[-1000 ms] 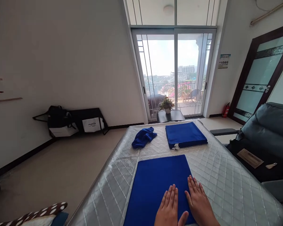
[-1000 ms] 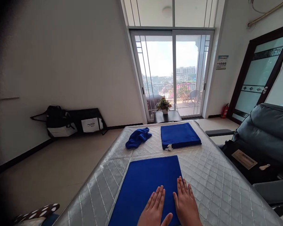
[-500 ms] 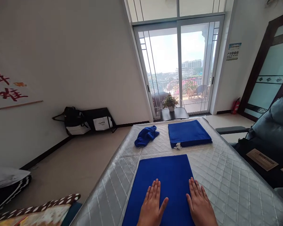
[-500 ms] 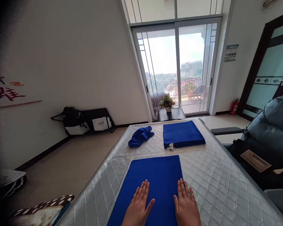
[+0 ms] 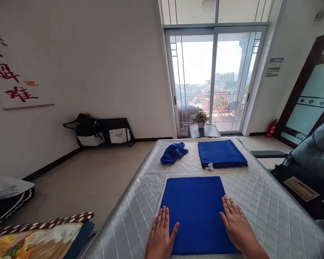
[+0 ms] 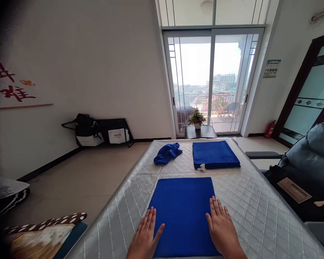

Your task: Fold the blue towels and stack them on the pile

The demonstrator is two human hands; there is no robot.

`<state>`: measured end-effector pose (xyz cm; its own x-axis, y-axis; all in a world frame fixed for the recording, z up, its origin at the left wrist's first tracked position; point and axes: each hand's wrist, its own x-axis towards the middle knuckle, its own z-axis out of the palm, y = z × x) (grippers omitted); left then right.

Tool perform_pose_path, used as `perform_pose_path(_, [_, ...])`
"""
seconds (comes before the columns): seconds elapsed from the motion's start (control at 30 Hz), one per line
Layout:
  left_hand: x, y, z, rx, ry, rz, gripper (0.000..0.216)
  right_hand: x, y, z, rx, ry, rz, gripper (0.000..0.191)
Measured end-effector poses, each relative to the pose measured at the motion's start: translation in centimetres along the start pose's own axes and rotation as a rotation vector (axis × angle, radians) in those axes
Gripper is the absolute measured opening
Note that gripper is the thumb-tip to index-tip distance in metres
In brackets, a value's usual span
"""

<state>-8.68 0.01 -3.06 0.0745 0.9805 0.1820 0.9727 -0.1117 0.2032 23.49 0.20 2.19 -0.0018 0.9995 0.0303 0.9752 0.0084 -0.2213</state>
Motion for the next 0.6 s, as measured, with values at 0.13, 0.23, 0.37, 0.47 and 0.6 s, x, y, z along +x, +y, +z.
perform_pose_path(0.13, [-0.2,-0.3,-0.2,0.006,0.014,0.034,0.076,3.6,-1.2,-2.5,-0.042,-0.032,-0.004,0.064])
perform_pose_path(0.23, [0.2,-1.4,-0.6,-0.008,-0.068,0.044,0.073,6.0,-1.4,-2.1,-0.048,-0.071,0.023,0.064])
perform_pose_path(0.37, [2.1,-1.5,-1.9,-0.008,-0.142,-0.009,0.075,7.1,-0.6,0.4,-0.005,-0.024,0.043,0.066])
perform_pose_path(0.47, [4.2,2.7,-2.8,-0.004,-0.089,0.054,0.076,7.2,-0.1,1.7,0.004,0.002,0.029,0.067])
perform_pose_path(0.6, [6.9,12.3,-2.0,-0.056,-0.124,0.355,0.070,7.2,0.4,2.1,-0.002,0.024,0.006,0.065])
